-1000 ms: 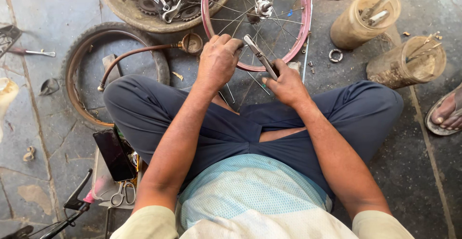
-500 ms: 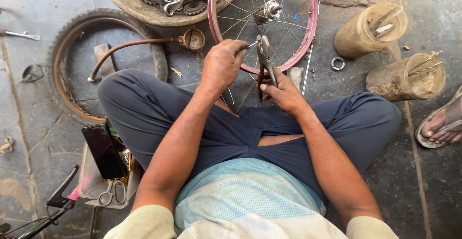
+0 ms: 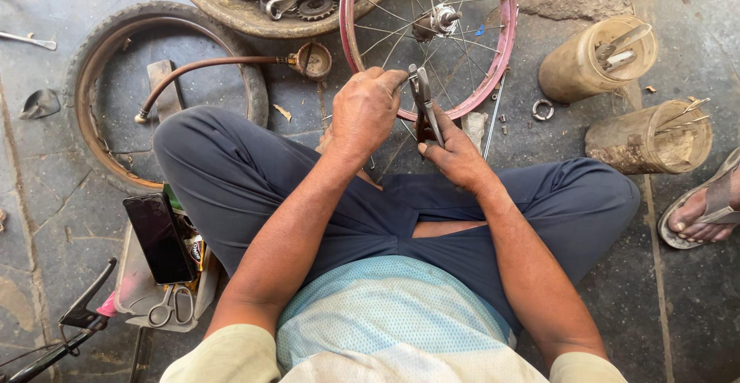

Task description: The person sits on the floor and repairs a bicycle wheel by adjusting and tightening the spokes. They use pliers to bend and secure the spokes, occasionally rotating the wheel to access different sections. The person also handles a small metal ring and a spoke wrench during the process.

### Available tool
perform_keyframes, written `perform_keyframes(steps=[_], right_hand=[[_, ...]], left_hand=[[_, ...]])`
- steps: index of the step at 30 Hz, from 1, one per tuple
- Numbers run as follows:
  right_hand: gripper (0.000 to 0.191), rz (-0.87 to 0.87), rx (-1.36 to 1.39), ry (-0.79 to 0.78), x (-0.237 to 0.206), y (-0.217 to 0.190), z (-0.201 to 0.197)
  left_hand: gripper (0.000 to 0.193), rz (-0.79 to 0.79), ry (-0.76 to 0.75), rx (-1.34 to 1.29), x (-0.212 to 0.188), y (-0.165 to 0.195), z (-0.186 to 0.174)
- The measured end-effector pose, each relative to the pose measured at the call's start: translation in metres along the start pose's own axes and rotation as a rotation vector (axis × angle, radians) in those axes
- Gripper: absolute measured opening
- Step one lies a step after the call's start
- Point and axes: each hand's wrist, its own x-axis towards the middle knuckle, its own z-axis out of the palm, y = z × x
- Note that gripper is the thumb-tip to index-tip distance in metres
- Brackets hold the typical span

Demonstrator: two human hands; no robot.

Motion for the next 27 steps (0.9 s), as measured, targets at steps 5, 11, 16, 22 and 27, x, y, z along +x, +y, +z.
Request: perform_keyframes(steps=[5, 11, 16, 22, 27], right_hand=[[0.086, 0.074, -0.031, 0.044, 0.0, 0.0, 0.002], [0.085, 0.039, -0.019, 0.087, 0.0, -0.002, 0.006], [0.08, 0.048, -0.054, 0.127, -0.001, -0.009, 0.007], [0.059, 0.005, -0.077, 0.161, -0.005, -0.018, 0.01], [0.041, 0.001, -0.173, 0.206, -0.003, -0.017, 0.016]], left_hand=[[0.022, -0.029, 0.008, 0.017, -0.002, 0.002, 0.002], [0.021, -0.046, 0.015, -0.032, -0.001, 0.001, 0.004], [0.02, -0.058, -0.01, -0.095, -0.001, 0.002, 0.005], [0.019, -0.034, 0.005, -0.129, -0.001, 0.002, 0.006], [0.02, -0.059, -0.02, -0.149, -0.002, 0.002, 0.008]])
